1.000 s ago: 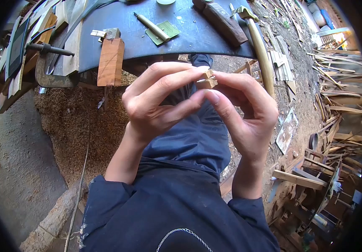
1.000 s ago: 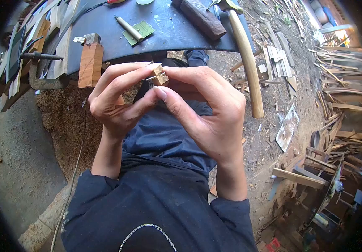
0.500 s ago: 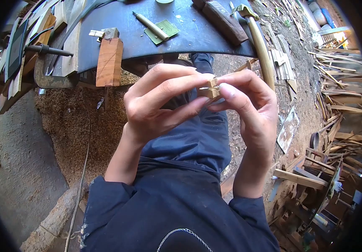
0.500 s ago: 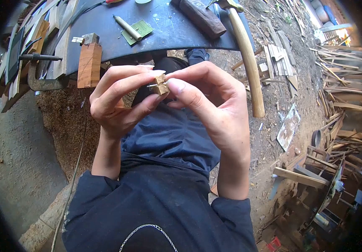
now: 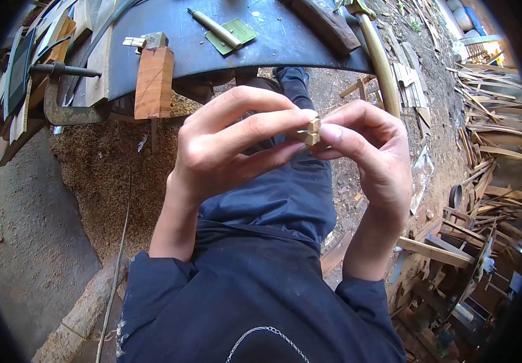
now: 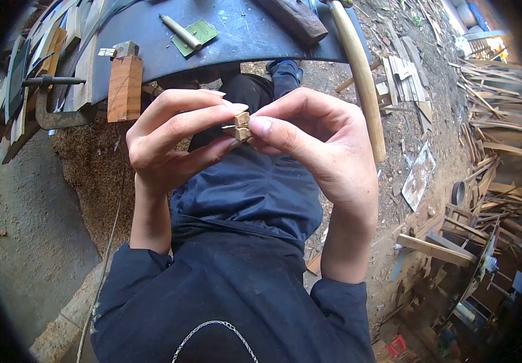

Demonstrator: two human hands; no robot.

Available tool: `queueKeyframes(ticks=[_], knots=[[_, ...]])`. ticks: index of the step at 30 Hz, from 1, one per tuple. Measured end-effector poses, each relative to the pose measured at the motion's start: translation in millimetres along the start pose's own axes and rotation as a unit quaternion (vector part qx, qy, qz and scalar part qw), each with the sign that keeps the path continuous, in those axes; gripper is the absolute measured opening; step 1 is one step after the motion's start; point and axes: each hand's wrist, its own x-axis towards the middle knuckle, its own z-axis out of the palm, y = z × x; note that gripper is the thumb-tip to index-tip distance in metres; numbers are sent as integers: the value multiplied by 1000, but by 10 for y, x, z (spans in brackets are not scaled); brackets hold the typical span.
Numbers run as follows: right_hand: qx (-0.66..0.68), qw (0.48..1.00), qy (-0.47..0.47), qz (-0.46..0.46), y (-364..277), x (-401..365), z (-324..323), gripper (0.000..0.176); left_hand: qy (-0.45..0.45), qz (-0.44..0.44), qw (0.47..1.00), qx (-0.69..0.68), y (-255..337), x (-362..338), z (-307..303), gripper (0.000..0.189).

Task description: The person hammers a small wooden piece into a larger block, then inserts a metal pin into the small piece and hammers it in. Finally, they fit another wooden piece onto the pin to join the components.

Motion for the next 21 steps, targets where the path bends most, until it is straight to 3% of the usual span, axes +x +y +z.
queueKeyframes(ticks=[11,16,21], knots=[[39,999,3,-25,66,-48,1,14,-10,-13,999,-45,20,47,28,41],[31,995,20,-94,136,-80,111,17,-38,-42,994,-90,8,-2,4,43],[-10,991,32,-131,120,-111,216,16,21,-42,993,-106,-2,-1,76,37]])
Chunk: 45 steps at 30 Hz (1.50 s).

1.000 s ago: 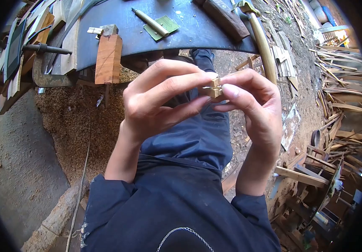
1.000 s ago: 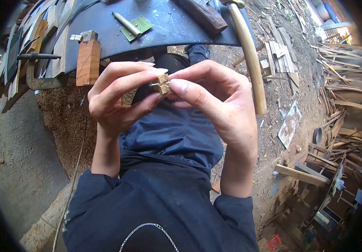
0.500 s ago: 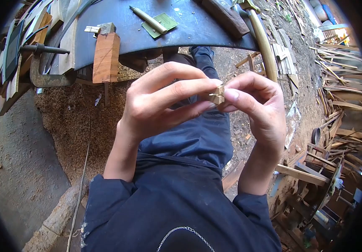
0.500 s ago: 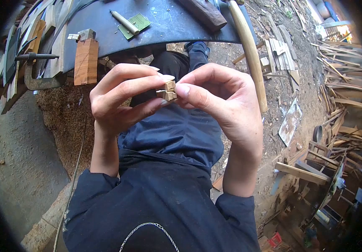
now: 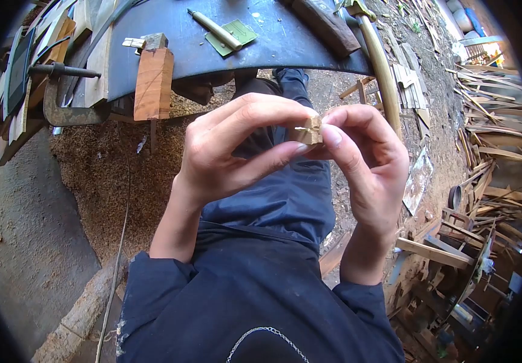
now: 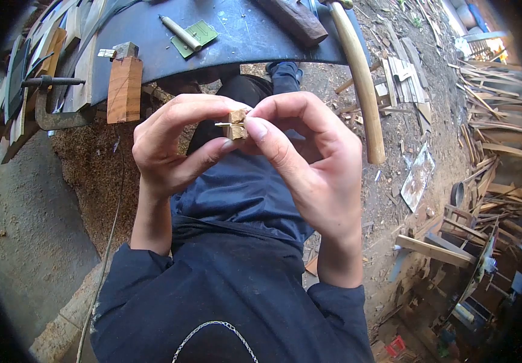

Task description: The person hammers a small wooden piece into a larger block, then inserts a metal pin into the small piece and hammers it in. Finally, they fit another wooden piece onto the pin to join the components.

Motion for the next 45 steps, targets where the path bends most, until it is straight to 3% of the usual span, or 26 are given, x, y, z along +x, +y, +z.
queueKeyframes(ticks=[5,11,16,19,23,26,29,35,45], knots=[[-122,988,-11,-98,56,-2,19,15,11,-19,1000,-22,33,-5,13,37],[-193,971,-17,-143,61,13,23,15,-12,-39,998,-43,10,-75,-25,40],[-135,972,6,-193,105,45,65,20,36,-85,979,-183,-26,-129,48,37],[-145,968,22,-202,95,72,87,23,82,-205,921,-321,78,-175,104,41],[-224,943,14,-246,158,183,122,34,122,-254,896,-342,43,-218,90,45],[-339,891,5,-304,166,300,242,42,161,-307,800,-490,-69,-278,65,36],[-339,898,12,-282,242,374,398,42,225,-309,786,-487,-64,-293,112,36],[-165,975,-13,-151,377,402,666,37,285,-281,784,-474,-22,-335,35,34],[-90,980,-67,-166,318,493,817,42,289,-225,814,-452,110,-378,-148,40]])
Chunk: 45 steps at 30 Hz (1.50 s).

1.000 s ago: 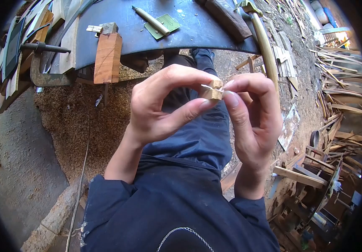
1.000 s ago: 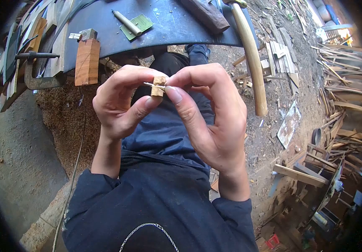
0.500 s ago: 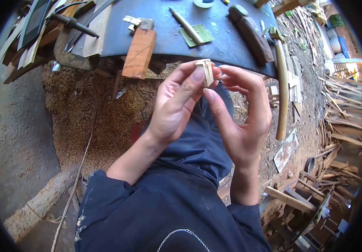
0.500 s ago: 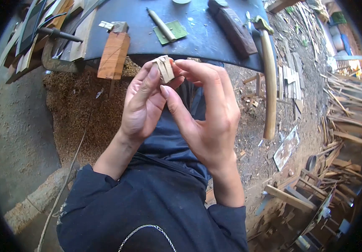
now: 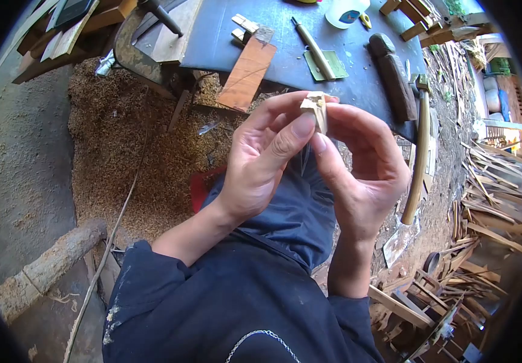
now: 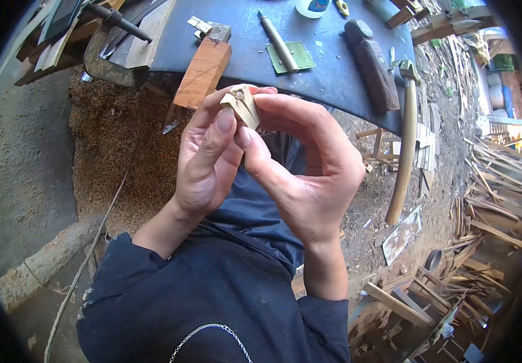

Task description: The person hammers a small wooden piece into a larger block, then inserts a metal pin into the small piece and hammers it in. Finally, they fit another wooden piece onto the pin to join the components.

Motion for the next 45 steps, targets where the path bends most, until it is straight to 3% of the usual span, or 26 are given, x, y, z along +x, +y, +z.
queueKeyframes(ticks=[3,6,7,9,10,13,16,19,25,29,30,37,39,41,45], knots=[[15,999,5,-31,13,91,-10,42,9,6,995,97,183,-37,68,48],[-7,999,38,-10,53,245,-51,40,25,59,951,302,382,-154,39,53],[-5,999,40,-14,96,298,-72,40,13,121,900,418,454,-170,-57,55],[-30,999,38,-19,136,331,-106,39,-1,245,746,619,599,-117,-187,58],[-29,999,41,-16,149,326,-107,39,21,266,681,682,646,-65,-226,60],[-32,998,47,-13,172,308,-122,39,76,230,594,767,683,68,-325,63],[-40,998,55,-7,196,246,-168,38,65,205,566,796,659,156,-339,58],[-48,997,64,2,196,190,-248,38,71,197,605,769,610,196,-315,50],[-26,997,74,22,212,63,-388,38,45,218,598,770,670,183,-335,45],[-23,994,101,22,188,-33,-512,38,-8,189,665,722,758,123,-261,49],[-32,993,109,24,167,-54,-553,37,-12,157,703,694,760,115,-266,51],[-3,979,204,0,130,-303,-1011,37,-271,177,684,654,689,356,-87,66],[6,976,217,2,82,-350,-1097,35,-304,179,677,646,587,396,70,70],[24,973,229,3,51,-407,-1163,35,-327,138,712,606,469,386,76,71],[49,971,233,-6,45,-475,-1238,35,-341,143,718,589,367,390,100,62]])
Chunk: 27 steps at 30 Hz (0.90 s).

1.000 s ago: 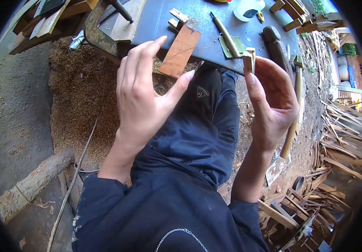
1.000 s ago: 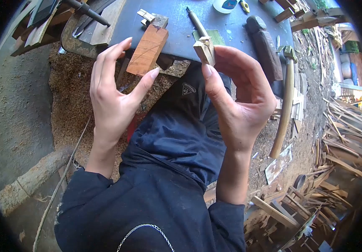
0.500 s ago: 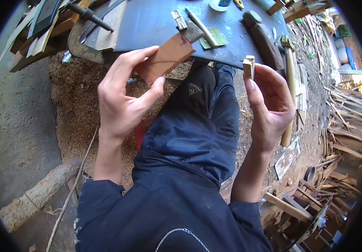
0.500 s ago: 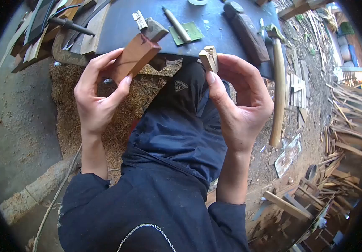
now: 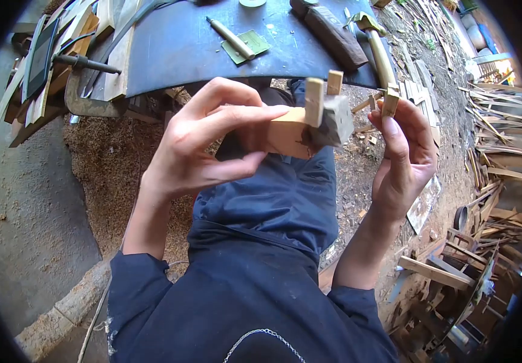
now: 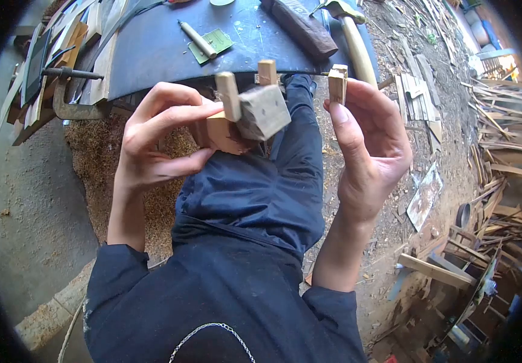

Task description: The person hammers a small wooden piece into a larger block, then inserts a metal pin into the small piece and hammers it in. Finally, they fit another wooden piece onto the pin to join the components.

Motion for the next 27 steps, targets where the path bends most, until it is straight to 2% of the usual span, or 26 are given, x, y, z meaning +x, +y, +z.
queueKeyframes(ticks=[3,6,7,10,11,14,15,19,23,27], knots=[[12,1000,-1,20,-3,-9,-31,34,42,-5,997,-59,20,-3,81,56],[22,999,5,31,-3,-16,-18,34,47,-141,968,-203,74,-162,74,61],[22,999,1,29,0,-18,-13,35,61,-140,956,-251,76,-160,84,71],[28,999,-5,27,24,-28,-1,35,94,-101,977,-165,75,-124,97,80],[31,999,-6,29,31,-32,2,35,117,-99,975,-158,55,-139,118,78],[24,999,-8,39,40,-40,17,34,111,-62,992,-10,85,-81,50,67],[19,999,-8,43,42,-47,22,34,116,-58,991,30,69,-73,35,62],[24,999,-12,42,63,-52,36,34,163,-1,976,143,-13,-37,52,69],[21,999,-9,48,81,-48,49,34,154,62,944,284,-75,137,17,63],[34,998,-8,50,94,-55,42,34,102,7,948,302,-156,287,121,68]])
